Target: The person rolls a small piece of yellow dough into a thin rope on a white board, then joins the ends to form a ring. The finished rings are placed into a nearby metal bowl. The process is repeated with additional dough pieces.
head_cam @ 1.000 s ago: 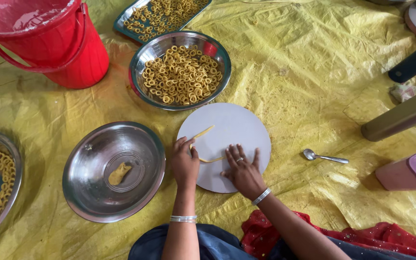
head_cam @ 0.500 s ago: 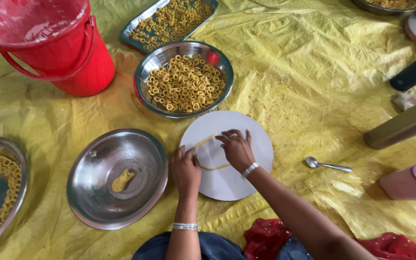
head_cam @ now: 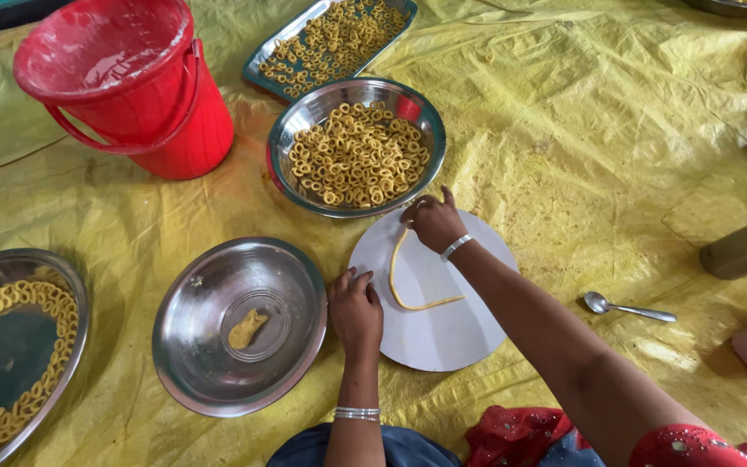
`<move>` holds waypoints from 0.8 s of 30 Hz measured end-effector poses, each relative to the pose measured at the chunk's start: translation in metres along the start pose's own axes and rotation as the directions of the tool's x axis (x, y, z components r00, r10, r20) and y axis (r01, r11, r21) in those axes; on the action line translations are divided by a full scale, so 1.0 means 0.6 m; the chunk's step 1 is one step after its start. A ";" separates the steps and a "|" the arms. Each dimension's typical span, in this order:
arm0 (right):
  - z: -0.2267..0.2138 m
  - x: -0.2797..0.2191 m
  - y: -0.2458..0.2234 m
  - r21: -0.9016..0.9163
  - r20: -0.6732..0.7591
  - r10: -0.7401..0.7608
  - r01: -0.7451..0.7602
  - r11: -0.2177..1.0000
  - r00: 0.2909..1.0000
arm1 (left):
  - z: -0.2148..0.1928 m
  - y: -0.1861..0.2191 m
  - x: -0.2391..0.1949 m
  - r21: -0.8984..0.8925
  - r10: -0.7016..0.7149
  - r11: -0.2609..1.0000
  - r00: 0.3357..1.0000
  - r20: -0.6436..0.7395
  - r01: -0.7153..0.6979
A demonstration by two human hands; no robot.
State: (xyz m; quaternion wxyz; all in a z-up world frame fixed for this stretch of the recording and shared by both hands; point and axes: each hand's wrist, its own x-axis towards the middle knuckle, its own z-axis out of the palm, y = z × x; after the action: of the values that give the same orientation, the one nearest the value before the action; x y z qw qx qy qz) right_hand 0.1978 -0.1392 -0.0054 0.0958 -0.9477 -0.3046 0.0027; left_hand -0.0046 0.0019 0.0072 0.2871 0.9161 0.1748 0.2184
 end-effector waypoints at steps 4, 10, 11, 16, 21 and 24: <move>-0.010 -0.036 0.015 0.199 -0.126 0.087 -0.060 0.978 0.988 | -0.001 0.002 0.003 -0.015 0.000 1.000 1.000 -0.026 -0.001; -0.015 -0.239 -0.046 0.051 -0.230 -0.062 0.076 0.996 0.971 | 0.003 0.001 -0.001 -0.060 0.005 0.998 0.997 -0.078 -0.010; -0.012 -0.279 -0.076 0.016 -0.044 -0.052 0.053 0.998 0.998 | 0.002 0.001 -0.001 -0.062 -0.003 0.998 0.996 -0.090 -0.002; -0.004 -0.328 -0.128 -0.029 0.165 -0.023 0.028 0.999 0.986 | 0.001 0.000 0.001 -0.063 0.006 0.998 0.992 -0.124 -0.014; 0.007 -0.289 -0.127 -0.049 0.011 0.001 0.000 0.999 1.000 | -0.002 -0.001 0.003 -0.076 0.001 0.997 0.990 -0.144 -0.012; 0.009 -0.334 -0.162 -0.100 -0.078 0.012 -0.020 0.995 0.997 | 0.000 -0.001 0.002 -0.077 -0.036 0.997 0.993 -0.117 0.027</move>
State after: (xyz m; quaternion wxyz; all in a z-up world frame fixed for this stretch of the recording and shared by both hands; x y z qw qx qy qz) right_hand -0.0220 -0.1767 -0.0036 0.0595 -0.9530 -0.2929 -0.0485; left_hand -0.0035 0.0028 0.0075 0.3139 0.8874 0.1974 0.2741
